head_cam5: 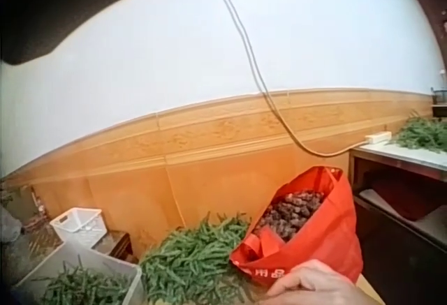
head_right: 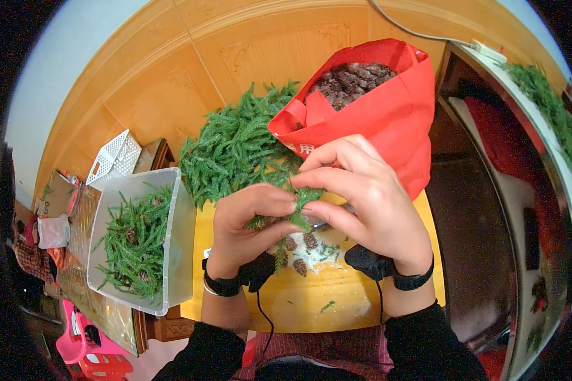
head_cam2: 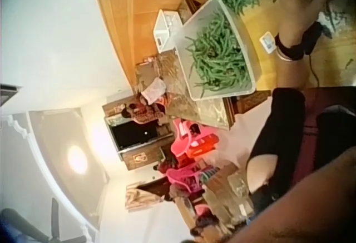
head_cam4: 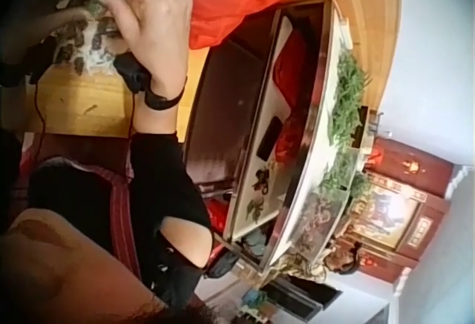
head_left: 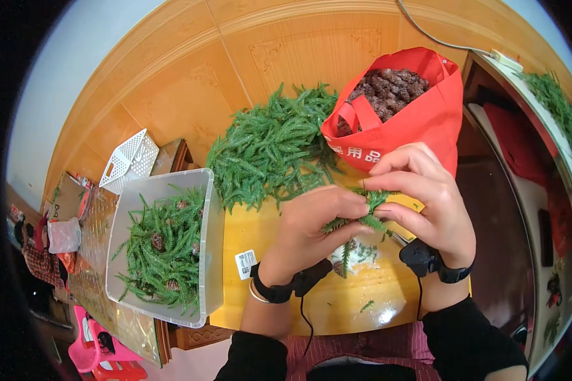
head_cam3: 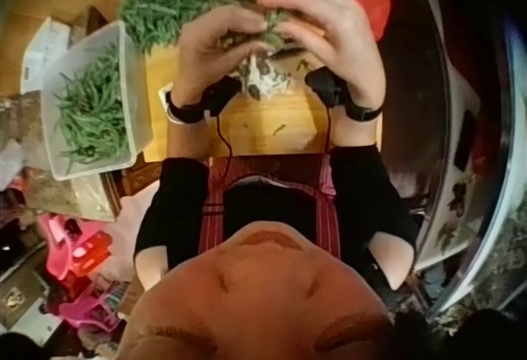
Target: Trimming green plant sprigs with pliers and sorting them into a container.
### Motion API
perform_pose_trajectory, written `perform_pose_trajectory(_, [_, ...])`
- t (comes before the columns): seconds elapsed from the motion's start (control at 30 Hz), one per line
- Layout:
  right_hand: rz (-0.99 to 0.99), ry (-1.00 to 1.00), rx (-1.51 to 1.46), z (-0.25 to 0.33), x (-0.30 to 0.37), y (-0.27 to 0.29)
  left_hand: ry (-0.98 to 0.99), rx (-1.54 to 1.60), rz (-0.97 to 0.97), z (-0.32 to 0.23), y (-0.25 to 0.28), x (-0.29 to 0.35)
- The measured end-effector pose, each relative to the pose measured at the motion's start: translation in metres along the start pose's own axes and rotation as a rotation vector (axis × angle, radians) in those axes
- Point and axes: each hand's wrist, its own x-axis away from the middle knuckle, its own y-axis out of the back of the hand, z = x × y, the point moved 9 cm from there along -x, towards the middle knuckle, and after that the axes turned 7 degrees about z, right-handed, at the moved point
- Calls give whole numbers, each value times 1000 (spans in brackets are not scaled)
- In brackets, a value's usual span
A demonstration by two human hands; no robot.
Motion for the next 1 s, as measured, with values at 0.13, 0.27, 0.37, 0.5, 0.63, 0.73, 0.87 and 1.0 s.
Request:
perform_pose_trajectory(0.13, [39,-30,-212,-6,7,-1,3,103,105,-7,-9,-2])
perform_pose_trajectory(0.27, [128,-38,-407,5,11,-4,-27,123,159,-28,-9,-2])
perform_pose_trajectory(0.37, [164,-2,-446,19,13,-3,-39,120,175,-41,-9,4])
perform_pose_trajectory(0.5, [226,-17,-519,37,22,-4,-52,89,198,-65,-12,10])
perform_pose_trajectory(0.63, [195,-4,-513,58,31,3,-81,-32,170,-97,-11,14])
perform_pose_trajectory(0.73, [171,20,-508,74,38,2,-61,-52,139,-111,-8,25])
perform_pose_trajectory(0.87, [100,-8,-526,82,52,5,-19,-12,51,-120,-13,35])
perform_pose_trajectory(1.0, [82,15,-509,96,56,9,-61,-104,-29,-133,-19,48])
